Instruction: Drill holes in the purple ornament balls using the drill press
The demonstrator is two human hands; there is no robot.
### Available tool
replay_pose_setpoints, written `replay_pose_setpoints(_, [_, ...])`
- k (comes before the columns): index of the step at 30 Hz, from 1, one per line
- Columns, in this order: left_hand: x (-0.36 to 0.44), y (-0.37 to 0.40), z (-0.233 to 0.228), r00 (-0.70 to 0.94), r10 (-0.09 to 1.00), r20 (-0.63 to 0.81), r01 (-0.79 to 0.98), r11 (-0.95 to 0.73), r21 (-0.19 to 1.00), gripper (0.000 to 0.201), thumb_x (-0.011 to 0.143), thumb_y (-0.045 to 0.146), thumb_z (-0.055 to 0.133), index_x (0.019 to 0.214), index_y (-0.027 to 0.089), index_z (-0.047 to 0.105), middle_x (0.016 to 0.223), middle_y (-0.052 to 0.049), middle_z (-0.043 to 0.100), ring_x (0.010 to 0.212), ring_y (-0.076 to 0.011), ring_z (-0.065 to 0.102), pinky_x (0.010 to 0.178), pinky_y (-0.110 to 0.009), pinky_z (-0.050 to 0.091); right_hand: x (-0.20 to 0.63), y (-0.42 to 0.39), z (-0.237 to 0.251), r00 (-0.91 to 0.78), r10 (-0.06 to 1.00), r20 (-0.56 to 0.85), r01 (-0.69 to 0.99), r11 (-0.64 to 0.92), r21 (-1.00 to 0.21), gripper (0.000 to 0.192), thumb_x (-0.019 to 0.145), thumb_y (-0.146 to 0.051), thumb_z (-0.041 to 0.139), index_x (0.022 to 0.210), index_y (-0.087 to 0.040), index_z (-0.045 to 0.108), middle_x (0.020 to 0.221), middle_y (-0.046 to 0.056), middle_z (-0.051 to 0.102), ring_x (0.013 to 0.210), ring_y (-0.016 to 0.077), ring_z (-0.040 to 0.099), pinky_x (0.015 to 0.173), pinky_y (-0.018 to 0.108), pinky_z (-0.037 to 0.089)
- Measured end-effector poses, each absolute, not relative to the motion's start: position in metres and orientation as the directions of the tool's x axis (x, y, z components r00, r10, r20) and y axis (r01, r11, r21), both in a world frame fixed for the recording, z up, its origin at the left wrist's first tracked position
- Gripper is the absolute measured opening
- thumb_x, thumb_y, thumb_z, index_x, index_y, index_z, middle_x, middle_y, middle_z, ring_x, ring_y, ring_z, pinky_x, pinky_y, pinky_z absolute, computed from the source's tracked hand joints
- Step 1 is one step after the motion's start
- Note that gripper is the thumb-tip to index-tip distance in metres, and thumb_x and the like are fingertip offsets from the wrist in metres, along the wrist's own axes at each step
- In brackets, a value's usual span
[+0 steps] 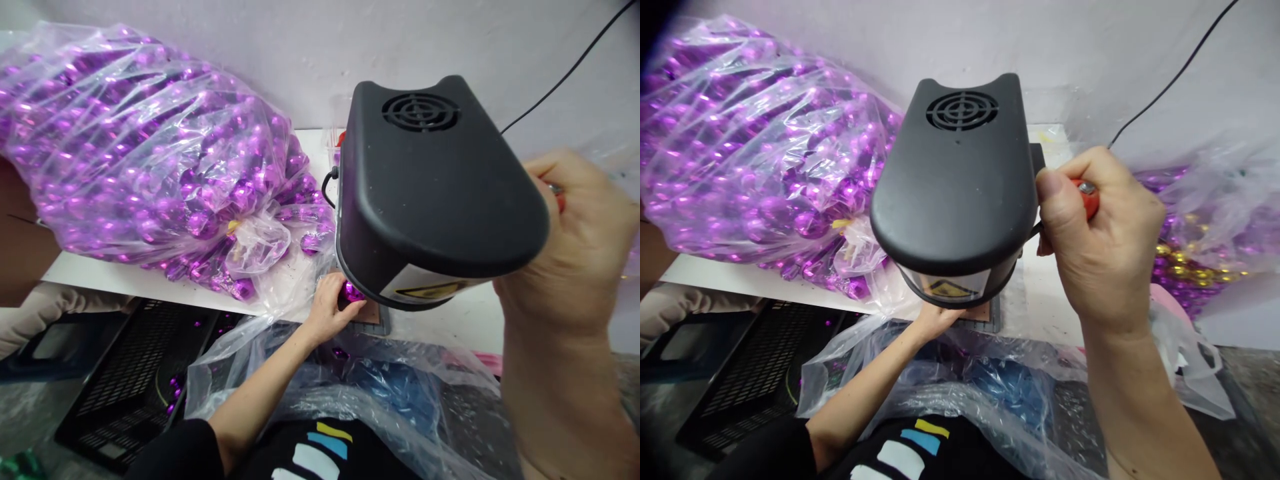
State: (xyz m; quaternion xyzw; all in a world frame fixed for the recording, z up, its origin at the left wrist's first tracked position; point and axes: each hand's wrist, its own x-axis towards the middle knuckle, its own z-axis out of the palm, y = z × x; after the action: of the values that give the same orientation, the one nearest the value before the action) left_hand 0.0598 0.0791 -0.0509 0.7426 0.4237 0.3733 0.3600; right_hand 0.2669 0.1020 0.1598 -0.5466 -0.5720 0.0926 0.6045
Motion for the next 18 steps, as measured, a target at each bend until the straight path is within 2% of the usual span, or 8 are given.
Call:
replay_pose_setpoints(3, [0.06, 0.079, -0.053, 0.346, 0.903, 0.253, 0.372, -0.379, 0.847, 0.041, 0.092, 0.053, 0.066, 0.119, 0.022, 0.063, 0.111, -0.012, 0.071, 0.108, -0.0306, 0.066, 0.1, -0.052, 0.053, 0.265, 0.096, 0.159, 0.318, 0.719, 0.618, 0.549, 0.391, -0.738, 0.039, 0.091, -0.05, 0.062, 0.081, -0.013, 0.066, 0.066, -0.002, 0.046, 0.062, -0.0006, 0.039, 0.054, 0.015, 0.027])
replay_pose_setpoints(9, [0.06, 0.078, -0.057, 0.332, 0.895, 0.297, 0.352, -0.41, 0.841, 0.044, 0.093, 0.054, 0.065, 0.123, 0.021, 0.06, 0.116, -0.013, 0.07, 0.113, -0.031, 0.064, 0.102, -0.052, 0.051, 0.267, 0.061, 0.146, 0.189, 0.643, 0.742, 0.746, 0.397, -0.534, 0.027, 0.095, -0.04, 0.058, 0.089, -0.015, 0.067, 0.082, 0.001, 0.063, 0.071, 0.0036, 0.054, 0.063, 0.022, 0.042])
replay_pose_setpoints(13, [0.06, 0.078, -0.057, 0.327, 0.905, 0.273, 0.338, -0.382, 0.86, 0.044, 0.092, 0.054, 0.067, 0.121, 0.021, 0.061, 0.115, -0.013, 0.07, 0.111, -0.0308, 0.065, 0.102, -0.052, 0.052, 0.275, 0.037, 0.127, 0.059, 0.666, 0.744, 0.753, 0.46, -0.47, 0.026, 0.09, -0.041, 0.063, 0.084, -0.016, 0.066, 0.071, 0.002, 0.06, 0.064, 0.0068, 0.054, 0.055, 0.024, 0.039])
replay_pose_setpoints(16, [0.06, 0.079, -0.055, 0.343, 0.907, 0.244, 0.339, -0.362, 0.868, 0.042, 0.092, 0.053, 0.066, 0.119, 0.022, 0.064, 0.114, -0.012, 0.071, 0.109, -0.0302, 0.066, 0.101, -0.051, 0.053, 0.277, 0.024, 0.114, -0.048, 0.69, 0.722, 0.747, 0.505, -0.432, 0.013, 0.087, -0.029, 0.066, 0.087, -0.017, 0.061, 0.074, 0.0, 0.059, 0.067, 0.007, 0.055, 0.055, 0.023, 0.04])
replay_pose_setpoints(18, [0.059, 0.079, -0.052, 0.35, 0.908, 0.229, 0.351, -0.354, 0.867, 0.041, 0.092, 0.053, 0.065, 0.119, 0.022, 0.064, 0.114, -0.012, 0.072, 0.11, -0.0299, 0.066, 0.102, -0.05, 0.052, 0.276, 0.019, 0.107, -0.117, 0.692, 0.713, 0.782, 0.506, -0.363, 0.009, 0.088, -0.025, 0.063, 0.086, -0.017, 0.058, 0.075, 0.0, 0.058, 0.069, 0.0066, 0.054, 0.056, 0.022, 0.04])
